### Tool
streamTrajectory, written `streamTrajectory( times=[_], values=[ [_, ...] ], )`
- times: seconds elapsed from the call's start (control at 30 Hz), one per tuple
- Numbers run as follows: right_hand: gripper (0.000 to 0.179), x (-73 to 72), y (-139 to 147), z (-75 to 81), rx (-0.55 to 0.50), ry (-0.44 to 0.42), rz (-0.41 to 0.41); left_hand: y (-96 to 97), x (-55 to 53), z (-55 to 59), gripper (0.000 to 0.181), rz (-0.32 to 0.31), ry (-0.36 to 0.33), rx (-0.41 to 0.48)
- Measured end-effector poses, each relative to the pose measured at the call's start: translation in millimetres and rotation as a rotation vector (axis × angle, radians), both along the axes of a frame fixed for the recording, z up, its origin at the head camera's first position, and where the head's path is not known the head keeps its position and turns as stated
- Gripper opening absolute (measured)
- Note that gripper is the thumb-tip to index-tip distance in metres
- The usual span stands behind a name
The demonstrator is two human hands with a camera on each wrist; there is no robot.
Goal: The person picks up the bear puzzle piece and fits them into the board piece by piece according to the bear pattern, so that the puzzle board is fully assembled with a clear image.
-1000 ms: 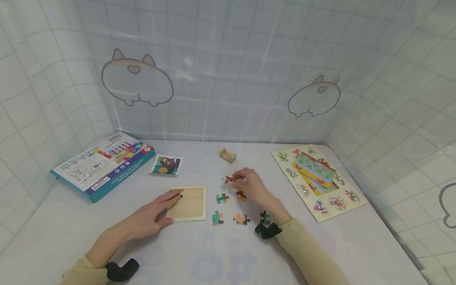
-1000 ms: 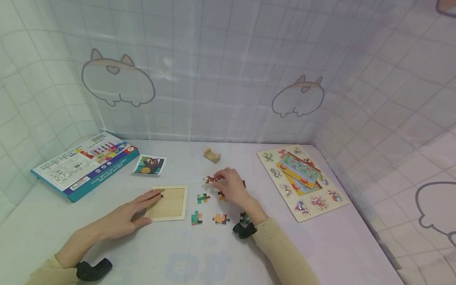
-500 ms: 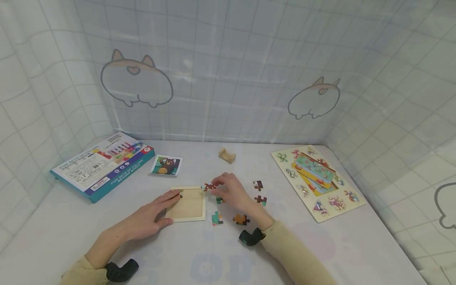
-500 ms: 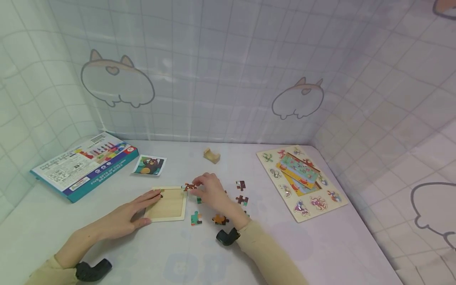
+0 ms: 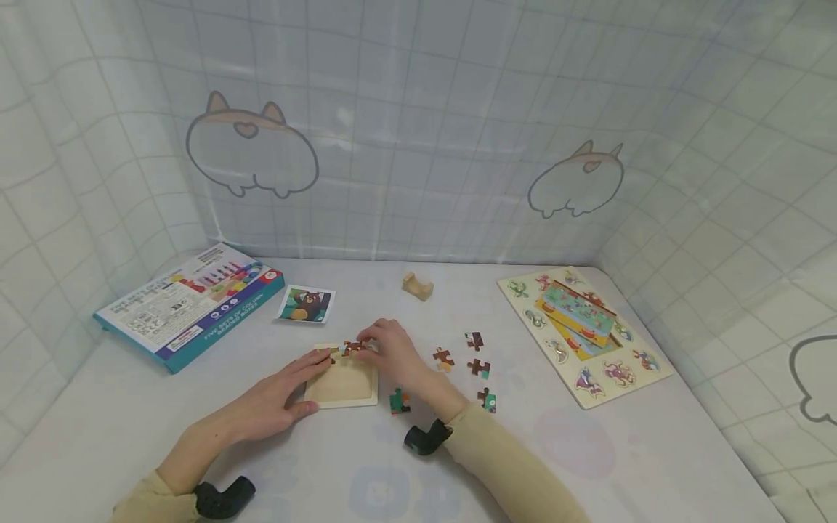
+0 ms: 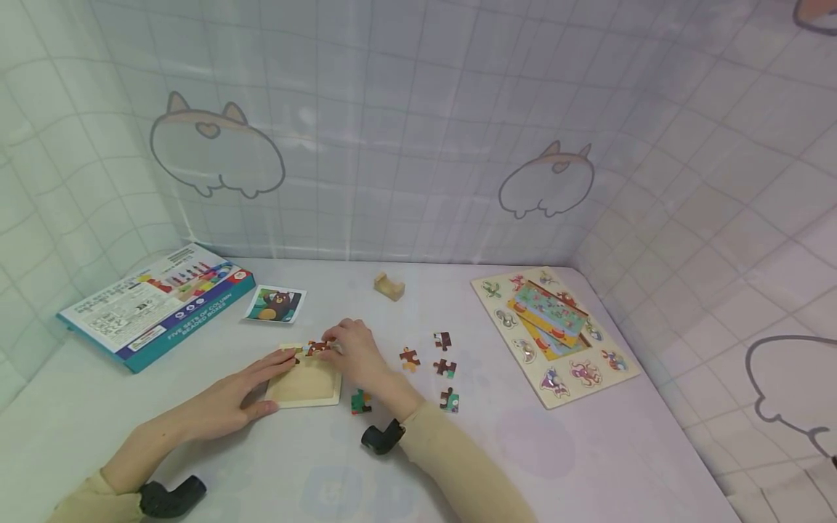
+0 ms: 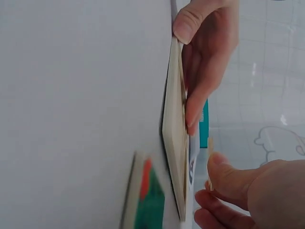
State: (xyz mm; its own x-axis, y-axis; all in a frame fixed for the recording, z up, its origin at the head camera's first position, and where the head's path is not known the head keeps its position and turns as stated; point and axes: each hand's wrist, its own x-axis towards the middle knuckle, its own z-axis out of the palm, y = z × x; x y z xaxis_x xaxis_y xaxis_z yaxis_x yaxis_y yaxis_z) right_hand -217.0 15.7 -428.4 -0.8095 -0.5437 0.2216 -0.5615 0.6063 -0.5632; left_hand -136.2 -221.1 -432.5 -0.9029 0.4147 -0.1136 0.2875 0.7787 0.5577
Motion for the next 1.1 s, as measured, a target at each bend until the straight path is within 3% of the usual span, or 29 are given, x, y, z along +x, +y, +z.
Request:
streamTrajectory(
  times=[0.3,0.7,1.1],
  values=[
    [0.024,1.3,-9,-4.3,0.054,0.003,-0.001,0.8,0.4,0.7,0.073,0.014,-0.015,0.007],
    [0.023,3.6,-10,-11.7,0.042,0.046,0.007,1.3,1.4,1.2,0.073,0.025,-0.012,-0.001],
    [0.022,4.0,-11,-15.0,0.016,0.086,0.011,9.7,3.5,4.1,0.076,0.029,0.031,-0.071]
  ],
)
